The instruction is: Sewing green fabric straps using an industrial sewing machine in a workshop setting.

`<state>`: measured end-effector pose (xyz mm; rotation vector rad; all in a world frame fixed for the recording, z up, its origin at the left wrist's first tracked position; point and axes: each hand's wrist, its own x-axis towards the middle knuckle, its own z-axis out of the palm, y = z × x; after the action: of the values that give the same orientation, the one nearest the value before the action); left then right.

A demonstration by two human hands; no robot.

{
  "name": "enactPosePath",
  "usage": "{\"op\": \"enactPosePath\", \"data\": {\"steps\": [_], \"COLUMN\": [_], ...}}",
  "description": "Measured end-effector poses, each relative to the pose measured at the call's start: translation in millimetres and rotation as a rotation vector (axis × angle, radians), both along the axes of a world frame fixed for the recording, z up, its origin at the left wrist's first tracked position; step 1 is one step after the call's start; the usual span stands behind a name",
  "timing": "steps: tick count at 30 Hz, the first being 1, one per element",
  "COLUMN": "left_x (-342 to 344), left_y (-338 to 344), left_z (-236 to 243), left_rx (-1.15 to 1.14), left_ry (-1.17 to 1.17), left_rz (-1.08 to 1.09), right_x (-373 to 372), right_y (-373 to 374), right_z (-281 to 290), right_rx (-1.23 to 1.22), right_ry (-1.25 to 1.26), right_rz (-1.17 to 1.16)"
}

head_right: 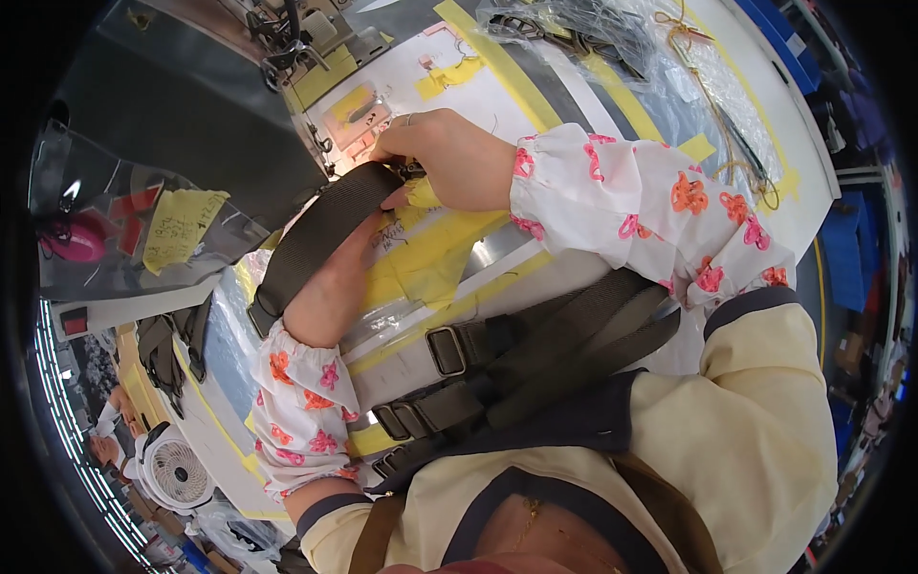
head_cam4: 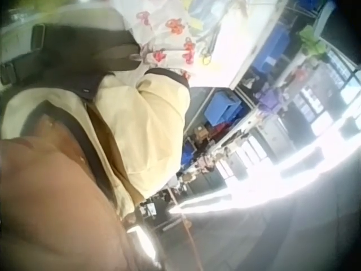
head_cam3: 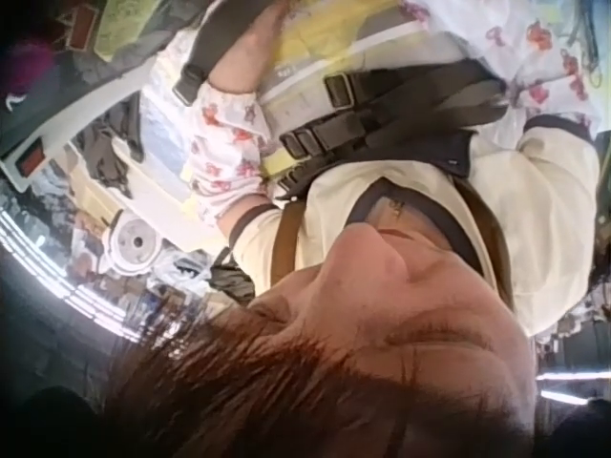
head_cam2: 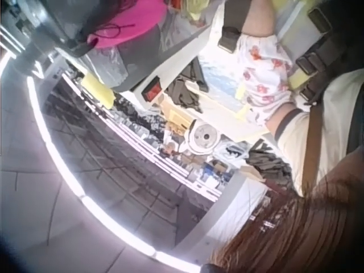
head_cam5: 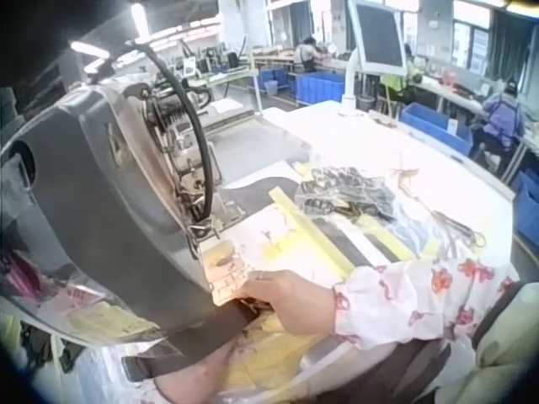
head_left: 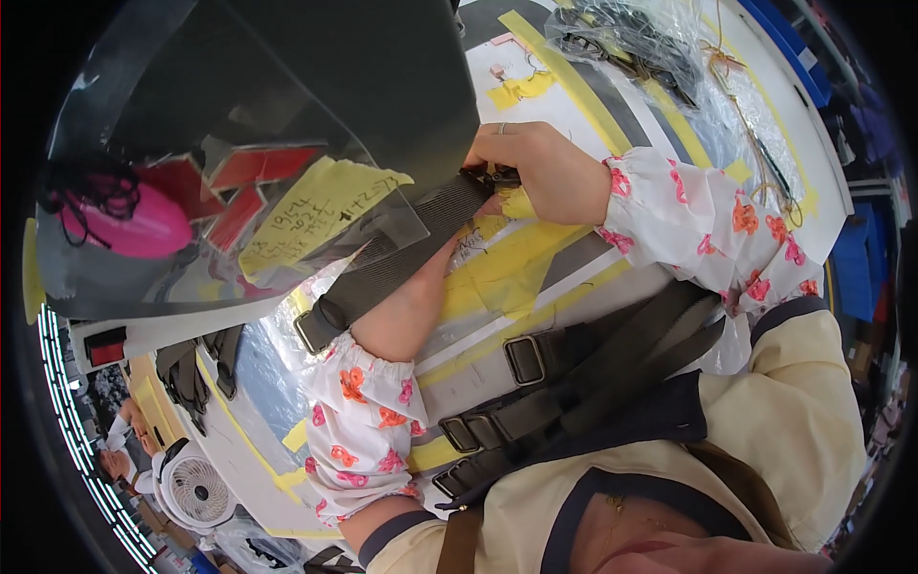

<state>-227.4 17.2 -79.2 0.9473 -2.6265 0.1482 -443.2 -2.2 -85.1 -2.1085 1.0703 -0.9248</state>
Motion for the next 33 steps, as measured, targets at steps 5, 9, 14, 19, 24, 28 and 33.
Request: {"op": "enactPosePath", "data": {"steps": [5, 9, 14, 19, 24, 28, 33], "left_x": [1.9, -4.9, -11.1, -7.5, -5.1, -3.5, -5.4], "left_y": [0.8, 4.7, 12.4, 11.8, 15.1, 17.8, 17.6], "left_z": [-0.5, 2.4, -1.5, 3.2, -6.6, -12.0, 0.3], "left_rx": [0.129, 0.179, 0.237, 0.222, 0.273, 0.039, -0.204], "left_ry": [0.128, 0.128, 0.13, 0.106, 0.126, 0.113, 0.081], "left_rz": [-0.019, 0.014, 0.012, 0.039, 0.119, 0.064, 0.015], "right_x": [-0.4, 3.3, 6.3, 8.6, 12.7, 23.0, 21.7], "right_y": [1.0, 3.6, 12.3, 16.9, 17.4, 24.7, 29.7], "right_z": [3.9, -0.7, -0.2, -16.2, -12.5, -11.0, -8.9], "right_rx": [0.019, -0.025, -0.225, -0.415, -0.62, -0.667, -0.529], "right_ry": [0.007, 0.099, 0.593, 0.163, 0.307, 0.527, 0.583], "right_rz": [0.075, 0.065, -0.019, -0.012, 0.029, -0.026, -0.048]}}
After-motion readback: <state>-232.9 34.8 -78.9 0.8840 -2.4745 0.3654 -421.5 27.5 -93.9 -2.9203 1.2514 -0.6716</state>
